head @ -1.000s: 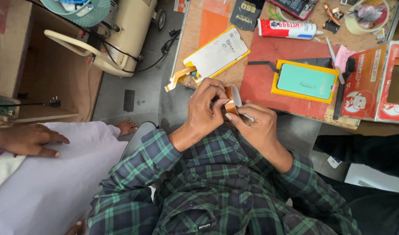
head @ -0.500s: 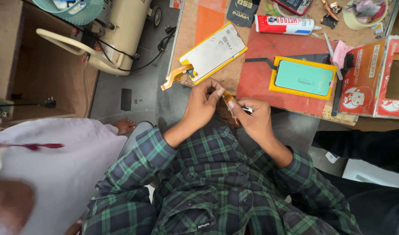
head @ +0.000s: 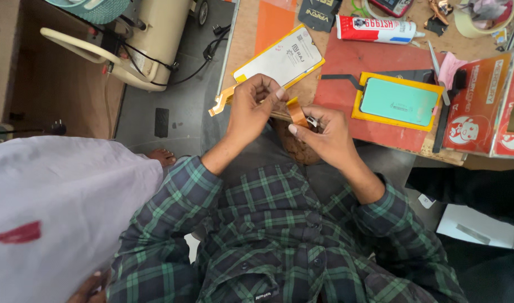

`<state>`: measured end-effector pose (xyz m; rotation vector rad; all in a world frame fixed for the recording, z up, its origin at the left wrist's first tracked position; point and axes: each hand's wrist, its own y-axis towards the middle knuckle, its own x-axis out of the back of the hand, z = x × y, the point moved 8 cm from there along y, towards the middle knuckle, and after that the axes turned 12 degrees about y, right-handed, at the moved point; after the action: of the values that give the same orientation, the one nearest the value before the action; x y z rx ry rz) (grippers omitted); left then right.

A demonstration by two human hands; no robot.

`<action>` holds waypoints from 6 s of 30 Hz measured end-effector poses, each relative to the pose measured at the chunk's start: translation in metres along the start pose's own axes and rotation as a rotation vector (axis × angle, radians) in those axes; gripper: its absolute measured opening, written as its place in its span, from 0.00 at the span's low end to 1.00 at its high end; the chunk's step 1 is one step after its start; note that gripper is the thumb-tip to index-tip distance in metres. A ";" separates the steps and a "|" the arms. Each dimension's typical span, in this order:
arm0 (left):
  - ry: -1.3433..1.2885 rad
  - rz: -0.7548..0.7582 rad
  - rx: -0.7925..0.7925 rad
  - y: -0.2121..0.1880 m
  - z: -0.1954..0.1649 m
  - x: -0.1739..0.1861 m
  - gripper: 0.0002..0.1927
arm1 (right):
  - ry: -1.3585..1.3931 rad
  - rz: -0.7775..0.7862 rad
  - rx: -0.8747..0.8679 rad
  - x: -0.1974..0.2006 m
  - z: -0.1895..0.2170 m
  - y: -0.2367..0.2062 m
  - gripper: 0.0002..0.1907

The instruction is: The person disassembles a red smartphone, removes the back cover, and uses tweezers to manipulate internal components. They then apply adhesive tape to a new screen assembly and prepare it for installation.

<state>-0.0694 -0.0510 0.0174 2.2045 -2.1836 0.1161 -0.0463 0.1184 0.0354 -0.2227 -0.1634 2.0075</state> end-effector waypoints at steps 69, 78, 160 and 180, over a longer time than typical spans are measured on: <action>0.539 -0.019 -0.194 0.040 -0.036 0.030 0.05 | -0.850 -0.183 0.677 -0.036 0.074 0.012 0.19; -0.162 0.270 0.145 0.049 0.007 0.002 0.09 | -0.759 -0.255 0.752 -0.024 0.078 0.004 0.17; 0.539 -0.154 -0.234 0.036 -0.018 0.030 0.12 | -0.736 -0.010 0.052 -0.015 0.077 0.093 0.16; 0.402 -0.161 -0.245 0.028 -0.001 0.029 0.10 | -0.986 0.367 0.413 -0.021 0.063 0.153 0.10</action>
<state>-0.0970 -0.0805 0.0198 2.0029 -1.7076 0.2472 -0.1857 0.0323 0.0657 1.0842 -0.3321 2.2946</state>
